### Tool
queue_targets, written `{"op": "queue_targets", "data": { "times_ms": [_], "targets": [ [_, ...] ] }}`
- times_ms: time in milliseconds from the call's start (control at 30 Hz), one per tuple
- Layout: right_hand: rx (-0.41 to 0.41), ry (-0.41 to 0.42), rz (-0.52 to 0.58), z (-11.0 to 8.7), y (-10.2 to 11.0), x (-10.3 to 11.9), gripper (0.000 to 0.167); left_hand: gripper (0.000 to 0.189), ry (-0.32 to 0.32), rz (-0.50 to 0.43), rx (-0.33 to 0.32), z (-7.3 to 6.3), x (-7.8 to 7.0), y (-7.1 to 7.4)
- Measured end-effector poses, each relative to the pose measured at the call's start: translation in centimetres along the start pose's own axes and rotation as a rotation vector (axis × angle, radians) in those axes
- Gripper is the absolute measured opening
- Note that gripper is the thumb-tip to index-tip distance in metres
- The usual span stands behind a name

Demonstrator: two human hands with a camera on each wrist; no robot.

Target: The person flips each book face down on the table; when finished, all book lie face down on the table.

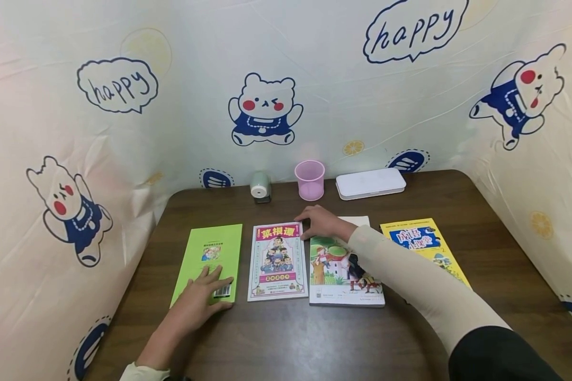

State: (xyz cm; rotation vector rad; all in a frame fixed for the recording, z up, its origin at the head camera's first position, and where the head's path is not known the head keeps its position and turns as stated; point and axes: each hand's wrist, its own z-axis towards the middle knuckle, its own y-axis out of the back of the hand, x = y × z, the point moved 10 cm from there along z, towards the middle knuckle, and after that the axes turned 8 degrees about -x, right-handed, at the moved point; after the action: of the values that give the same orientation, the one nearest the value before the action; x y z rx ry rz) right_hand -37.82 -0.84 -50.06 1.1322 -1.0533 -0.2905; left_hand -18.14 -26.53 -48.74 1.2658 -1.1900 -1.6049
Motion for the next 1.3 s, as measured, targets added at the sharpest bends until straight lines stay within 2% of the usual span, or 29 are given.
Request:
{"op": "queue_targets", "data": {
  "times_ms": [233, 433, 667, 933, 1300],
  "targets": [
    [-0.008, -0.016, 0.061, 0.0, -0.1, -0.2, 0.059, 0.064, -0.032, 0.026, -0.052, 0.7, -1.5, 0.0],
    [-0.006, -0.023, 0.076, -0.1, 0.0, -0.2, 0.057, 0.087, -0.038, 0.009, 0.016, 1.5, -2.7, -1.4],
    [-0.013, -0.015, 0.084, -0.4, 0.3, 0.0, 0.056, 0.098, -0.051, -0.029, 0.064, 2.1, -4.2, -2.3],
    [0.005, -0.020, 0.088, -0.3, -0.1, -0.2, 0.058, 0.096, -0.049, -0.017, 0.141, 2.7, -5.0, -3.8],
    [0.011, -0.062, 0.107, -0.3, -0.3, -0.7, 0.057, 0.091, -0.030, -0.043, 0.152, 3.0, -5.1, -4.0]
  ]
}}
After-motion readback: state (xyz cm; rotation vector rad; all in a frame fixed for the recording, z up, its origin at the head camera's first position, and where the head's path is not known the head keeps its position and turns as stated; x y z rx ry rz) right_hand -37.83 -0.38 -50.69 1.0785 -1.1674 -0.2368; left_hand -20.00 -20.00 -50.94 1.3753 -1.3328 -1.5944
